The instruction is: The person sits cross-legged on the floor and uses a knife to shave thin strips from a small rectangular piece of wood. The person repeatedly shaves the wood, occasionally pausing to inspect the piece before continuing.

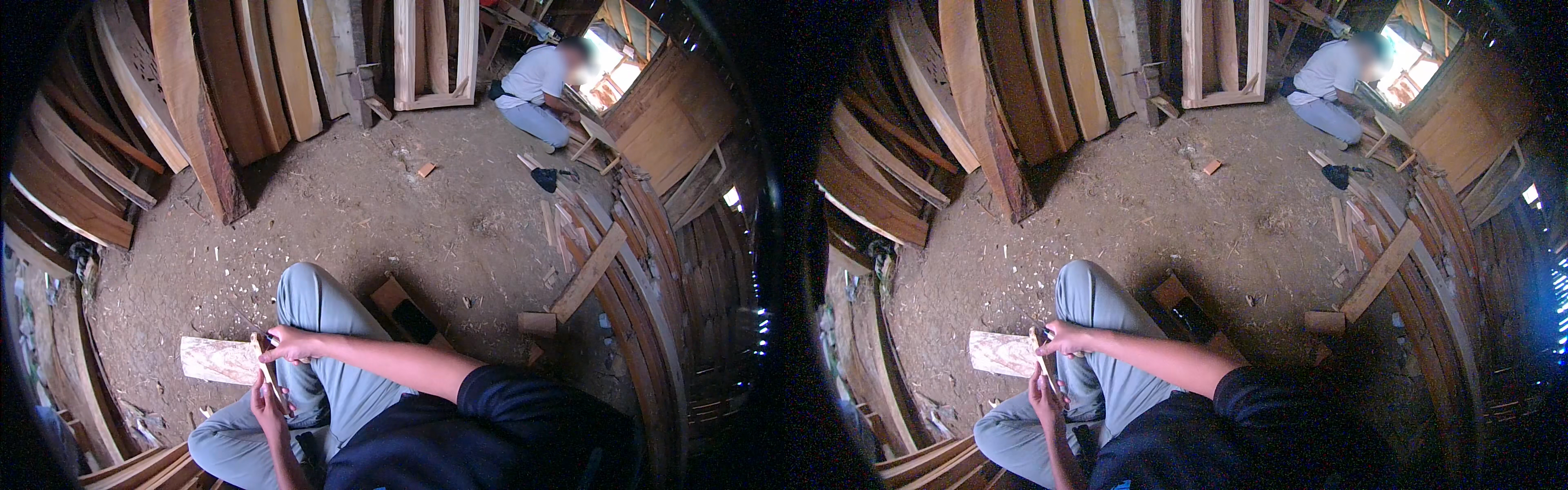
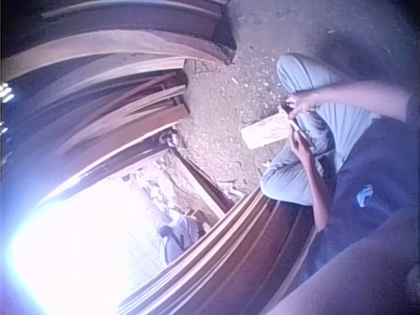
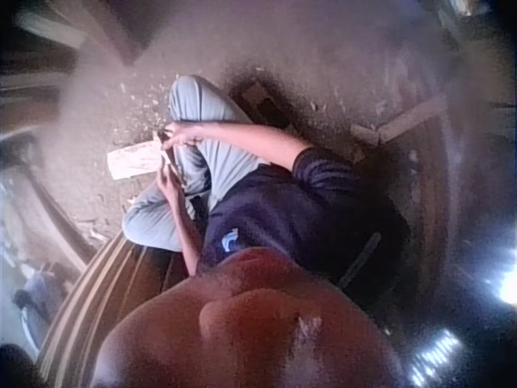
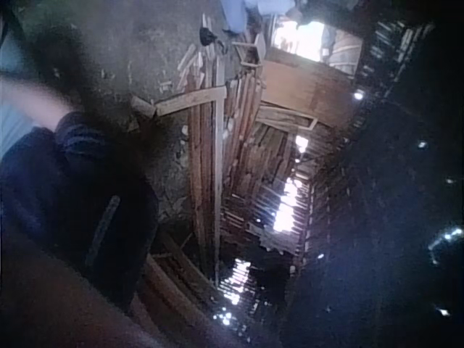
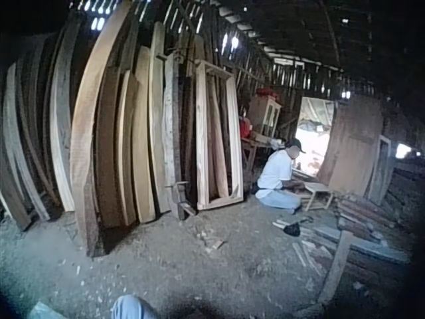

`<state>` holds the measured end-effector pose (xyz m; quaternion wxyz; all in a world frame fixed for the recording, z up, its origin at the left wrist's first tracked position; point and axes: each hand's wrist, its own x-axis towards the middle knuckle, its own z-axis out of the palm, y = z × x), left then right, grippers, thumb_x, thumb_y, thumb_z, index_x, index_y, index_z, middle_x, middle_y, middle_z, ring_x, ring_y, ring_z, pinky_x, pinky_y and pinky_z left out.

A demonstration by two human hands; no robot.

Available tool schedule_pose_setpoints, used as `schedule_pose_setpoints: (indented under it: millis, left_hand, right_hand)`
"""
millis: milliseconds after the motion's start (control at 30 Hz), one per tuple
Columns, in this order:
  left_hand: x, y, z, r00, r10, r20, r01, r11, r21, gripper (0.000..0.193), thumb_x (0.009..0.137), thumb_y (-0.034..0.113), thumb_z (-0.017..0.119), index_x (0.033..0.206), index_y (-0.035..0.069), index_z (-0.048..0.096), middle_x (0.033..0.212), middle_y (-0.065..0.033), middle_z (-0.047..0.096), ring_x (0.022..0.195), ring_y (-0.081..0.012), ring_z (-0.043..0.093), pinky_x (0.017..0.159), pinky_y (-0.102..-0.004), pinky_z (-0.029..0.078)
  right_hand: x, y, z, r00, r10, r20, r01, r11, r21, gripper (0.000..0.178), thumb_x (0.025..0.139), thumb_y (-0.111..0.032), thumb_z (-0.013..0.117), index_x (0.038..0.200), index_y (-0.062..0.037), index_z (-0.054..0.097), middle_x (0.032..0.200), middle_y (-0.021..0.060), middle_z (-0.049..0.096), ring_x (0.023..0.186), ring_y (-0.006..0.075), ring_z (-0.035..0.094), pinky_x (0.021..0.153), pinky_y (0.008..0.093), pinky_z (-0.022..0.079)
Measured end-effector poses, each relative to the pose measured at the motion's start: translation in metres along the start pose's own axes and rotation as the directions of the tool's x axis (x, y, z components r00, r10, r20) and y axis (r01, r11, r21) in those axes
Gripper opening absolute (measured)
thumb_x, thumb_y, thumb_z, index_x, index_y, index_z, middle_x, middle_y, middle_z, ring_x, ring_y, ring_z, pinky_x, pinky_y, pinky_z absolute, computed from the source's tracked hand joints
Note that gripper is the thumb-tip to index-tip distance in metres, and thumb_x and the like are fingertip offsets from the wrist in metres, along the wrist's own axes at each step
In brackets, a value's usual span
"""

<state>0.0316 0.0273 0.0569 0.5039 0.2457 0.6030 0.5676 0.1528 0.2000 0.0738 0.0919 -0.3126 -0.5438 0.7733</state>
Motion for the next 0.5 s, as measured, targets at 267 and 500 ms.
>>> schedule_pose_setpoints:
  millis: [267,500]
  left_hand:
    - [0.004,0.001,0.012,0.999,0.042,-0.007,-0.043,0.999,-0.026,0.032,0.099,0.02,0.047,0.127,0.005,0.043,0.082,-0.0104,0.06,0.055,-0.0132,0.058,0.04,-0.0248,0.047]
    - [-0.012,0.002,-0.001,0.997,-0.041,-0.064,0.044,0.998,0.035,0.058,0.084,0.012,0.069,0.132,0.007,0.037,0.09,-0.0134,0.063,0.06,-0.015,0.057,0.045,-0.0252,0.044]
  right_hand:
    - [-0.005,-0.003,-0.005,0.999,0.019,-0.043,-0.019,1.0,0.003,0.053,0.081,-0.035,0.074,0.104,0.004,0.047,0.054,-0.0003,0.046,0.039,0.008,0.042,0.036,0.0252,0.034]
    - [0.028,0.023,0.012,0.992,0.069,-0.108,-0.069,0.998,0.001,0.068,0.082,-0.027,0.073,0.129,0.0062,0.036,0.079,0.0119,0.059,0.048,0.013,0.053,0.04,0.0272,0.043]
